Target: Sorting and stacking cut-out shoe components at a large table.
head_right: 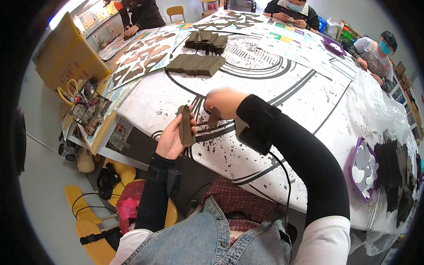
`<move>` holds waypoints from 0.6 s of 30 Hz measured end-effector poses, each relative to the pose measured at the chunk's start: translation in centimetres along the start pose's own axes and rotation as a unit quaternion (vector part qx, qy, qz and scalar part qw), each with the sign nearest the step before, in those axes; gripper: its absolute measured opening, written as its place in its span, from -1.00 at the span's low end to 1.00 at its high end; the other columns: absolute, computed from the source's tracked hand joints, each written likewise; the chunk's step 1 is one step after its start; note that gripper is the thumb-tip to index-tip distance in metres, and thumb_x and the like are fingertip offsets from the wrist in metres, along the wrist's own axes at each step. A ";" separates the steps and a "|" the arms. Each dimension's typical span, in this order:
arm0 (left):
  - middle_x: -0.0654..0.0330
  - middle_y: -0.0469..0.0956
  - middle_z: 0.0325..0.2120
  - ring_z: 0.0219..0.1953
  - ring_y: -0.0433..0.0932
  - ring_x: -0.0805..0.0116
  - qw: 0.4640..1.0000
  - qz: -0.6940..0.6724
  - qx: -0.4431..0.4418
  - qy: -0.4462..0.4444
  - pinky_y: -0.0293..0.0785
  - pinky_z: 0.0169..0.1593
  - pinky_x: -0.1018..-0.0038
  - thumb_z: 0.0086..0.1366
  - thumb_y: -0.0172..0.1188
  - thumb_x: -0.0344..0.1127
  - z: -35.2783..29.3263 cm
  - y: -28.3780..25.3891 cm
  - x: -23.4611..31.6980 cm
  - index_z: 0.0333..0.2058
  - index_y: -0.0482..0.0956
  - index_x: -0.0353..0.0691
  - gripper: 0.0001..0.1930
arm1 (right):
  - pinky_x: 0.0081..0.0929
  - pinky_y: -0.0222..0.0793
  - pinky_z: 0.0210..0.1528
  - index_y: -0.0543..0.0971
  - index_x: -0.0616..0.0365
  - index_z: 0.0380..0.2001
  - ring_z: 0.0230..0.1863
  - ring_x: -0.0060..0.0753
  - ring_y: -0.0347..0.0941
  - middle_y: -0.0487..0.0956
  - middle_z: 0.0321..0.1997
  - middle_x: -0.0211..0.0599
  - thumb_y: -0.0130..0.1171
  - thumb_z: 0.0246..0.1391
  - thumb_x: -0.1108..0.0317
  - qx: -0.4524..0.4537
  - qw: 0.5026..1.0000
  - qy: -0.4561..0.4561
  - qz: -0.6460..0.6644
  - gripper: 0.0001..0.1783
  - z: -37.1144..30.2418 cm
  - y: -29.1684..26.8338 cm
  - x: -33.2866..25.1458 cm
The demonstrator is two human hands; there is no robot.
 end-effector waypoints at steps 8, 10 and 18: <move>0.20 0.39 -0.17 -0.10 0.42 0.34 0.989 -0.133 -0.056 0.025 0.44 0.01 0.38 0.43 -0.14 -0.28 0.5 -0.9 -0.3 0.10 0.27 -0.30 -0.66 | -0.29 0.31 -0.04 0.55 0.08 -0.33 -0.09 -0.24 0.44 0.55 -0.32 -0.34 0.28 -0.15 0.32 0.007 0.998 0.001 -0.058 -0.76 -0.5 -0.2 0.0; 0.19 0.39 -0.16 -0.07 0.42 0.32 0.994 -0.095 -0.025 0.048 0.43 0.04 0.37 0.42 -0.14 -0.30 0.5 -0.6 -0.3 0.11 0.27 -0.31 -0.65 | -0.33 0.33 -0.08 0.53 0.13 -0.40 -0.15 -0.24 0.46 0.55 -0.40 -0.30 0.27 -0.10 0.28 0.057 0.989 -0.034 -0.132 -0.79 -0.9 -0.1 -0.7; -0.03 0.22 0.20 0.23 0.27 0.16 0.990 0.024 0.053 0.129 0.28 0.27 0.26 0.41 -0.16 -0.40 -0.6 0.7 0.6 0.18 0.15 -0.36 -0.61 | -0.28 0.38 -0.21 0.45 0.14 -0.34 -0.24 -0.16 0.43 0.44 -0.37 -0.24 0.22 0.00 0.26 0.291 0.952 0.037 0.089 -0.76 -3.3 -3.0 -3.4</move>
Point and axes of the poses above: each hand's wrist, its own z-axis towards the middle knuckle, its own y-axis out of the palm, x = y × z, the point moved 8 cm from there along z, towards the middle knuckle
